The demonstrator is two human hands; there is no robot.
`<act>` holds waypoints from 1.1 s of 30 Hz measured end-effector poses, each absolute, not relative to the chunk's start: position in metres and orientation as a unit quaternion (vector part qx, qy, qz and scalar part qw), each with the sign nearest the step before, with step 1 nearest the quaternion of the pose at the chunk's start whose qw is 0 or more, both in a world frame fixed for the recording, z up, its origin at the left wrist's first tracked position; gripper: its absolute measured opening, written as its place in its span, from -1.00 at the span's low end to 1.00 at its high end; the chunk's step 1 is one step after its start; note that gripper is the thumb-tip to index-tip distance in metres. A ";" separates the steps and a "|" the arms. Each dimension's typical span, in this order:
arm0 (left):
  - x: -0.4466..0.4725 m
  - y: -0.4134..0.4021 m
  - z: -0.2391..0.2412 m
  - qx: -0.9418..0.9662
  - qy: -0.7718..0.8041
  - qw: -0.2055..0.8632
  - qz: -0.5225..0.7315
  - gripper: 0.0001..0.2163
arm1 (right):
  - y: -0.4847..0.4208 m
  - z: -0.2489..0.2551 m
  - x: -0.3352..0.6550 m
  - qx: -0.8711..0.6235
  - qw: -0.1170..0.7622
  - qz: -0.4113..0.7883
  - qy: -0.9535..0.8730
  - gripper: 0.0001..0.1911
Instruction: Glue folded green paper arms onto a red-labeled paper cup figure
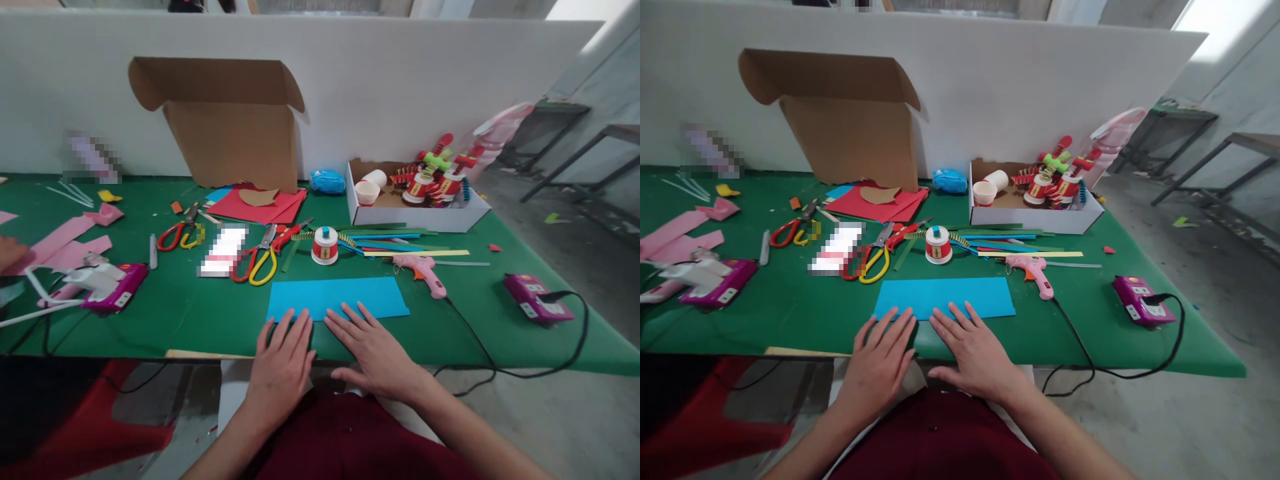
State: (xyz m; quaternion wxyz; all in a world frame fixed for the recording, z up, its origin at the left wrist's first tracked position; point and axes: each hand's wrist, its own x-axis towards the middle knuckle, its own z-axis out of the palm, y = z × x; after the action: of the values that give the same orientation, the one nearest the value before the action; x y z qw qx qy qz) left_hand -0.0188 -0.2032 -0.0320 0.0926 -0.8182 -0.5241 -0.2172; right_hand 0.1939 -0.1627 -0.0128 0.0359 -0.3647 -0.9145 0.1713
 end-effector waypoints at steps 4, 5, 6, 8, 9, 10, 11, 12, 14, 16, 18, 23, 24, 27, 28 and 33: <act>-0.003 -0.199 -0.037 -0.834 -0.501 0.085 -0.216 -0.63 | -0.163 -0.013 0.194 -0.366 0.037 0.172 -0.914 -0.14; -0.001 -0.198 -0.038 -0.834 -0.501 0.085 -0.214 -0.63 | -0.163 -0.013 0.193 -0.365 0.038 0.171 -0.914 -0.13; 0.000 -0.197 -0.038 -0.834 -0.502 0.087 -0.212 -0.63 | -0.163 -0.014 0.193 -0.366 0.037 0.170 -0.914 -0.13; 0.000 -0.197 -0.038 -0.832 -0.505 0.093 -0.209 -0.63 | -0.163 -0.015 0.193 -0.367 0.037 0.165 -0.915 -0.12; 0.000 -0.197 -0.037 -0.829 -0.509 0.096 -0.210 -0.64 | -0.163 -0.015 0.193 -0.367 0.036 0.162 -0.915 -0.12; -0.001 -0.197 -0.036 -0.825 -0.515 0.098 -0.211 -0.64 | -0.163 -0.016 0.193 -0.369 0.037 0.157 -0.916 -0.13; -0.003 -0.198 -0.035 -0.820 -0.522 0.099 -0.214 -0.65 | -0.163 -0.016 0.193 -0.370 0.037 0.152 -0.916 -0.13; -0.005 -0.198 -0.033 -0.814 -0.530 0.100 -0.217 -0.65 | -0.163 -0.016 0.193 -0.372 0.037 0.147 -0.916 -0.14; -0.010 -0.200 -0.032 -0.803 -0.545 0.100 -0.221 -0.66 | -0.164 -0.015 0.193 -0.375 0.033 0.138 -0.916 -0.18; -0.019 -0.202 -0.031 -0.794 -0.559 0.102 -0.217 -0.66 | -0.165 -0.015 0.194 -0.377 0.030 0.131 -0.917 -0.20; -0.029 -0.205 -0.031 -0.785 -0.573 0.106 -0.210 -0.65 | -0.166 -0.015 0.197 -0.377 0.034 0.125 -0.917 -0.21; -0.056 -0.210 -0.032 -0.756 -0.616 0.108 -0.194 -0.64 | -0.166 -0.016 0.211 -0.387 0.042 0.122 -0.913 -0.23; -0.060 -0.211 -0.030 -0.750 -0.623 0.108 -0.194 -0.64 | -0.166 -0.015 0.214 -0.391 0.041 0.126 -0.911 -0.24; -0.065 -0.210 -0.019 -0.734 -0.636 0.116 -0.207 -0.64 | -0.165 -0.010 0.218 -0.404 0.039 0.147 -0.902 -0.25; -0.064 -0.210 -0.015 -0.735 -0.632 0.120 -0.215 -0.63 | -0.165 -0.008 0.217 -0.407 0.041 0.154 -0.900 -0.24; -0.032 -0.208 -0.013 -0.804 -0.534 0.097 -0.244 -0.55 | -0.168 -0.007 0.187 -0.370 0.066 0.189 -0.907 -0.12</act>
State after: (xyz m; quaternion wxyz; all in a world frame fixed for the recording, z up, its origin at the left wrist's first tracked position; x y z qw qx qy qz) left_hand -0.0321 -0.2081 -0.0133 0.0975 -0.8035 -0.5343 -0.2436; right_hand 0.1869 -0.1676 -0.0068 0.0656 -0.3702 -0.9071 0.1893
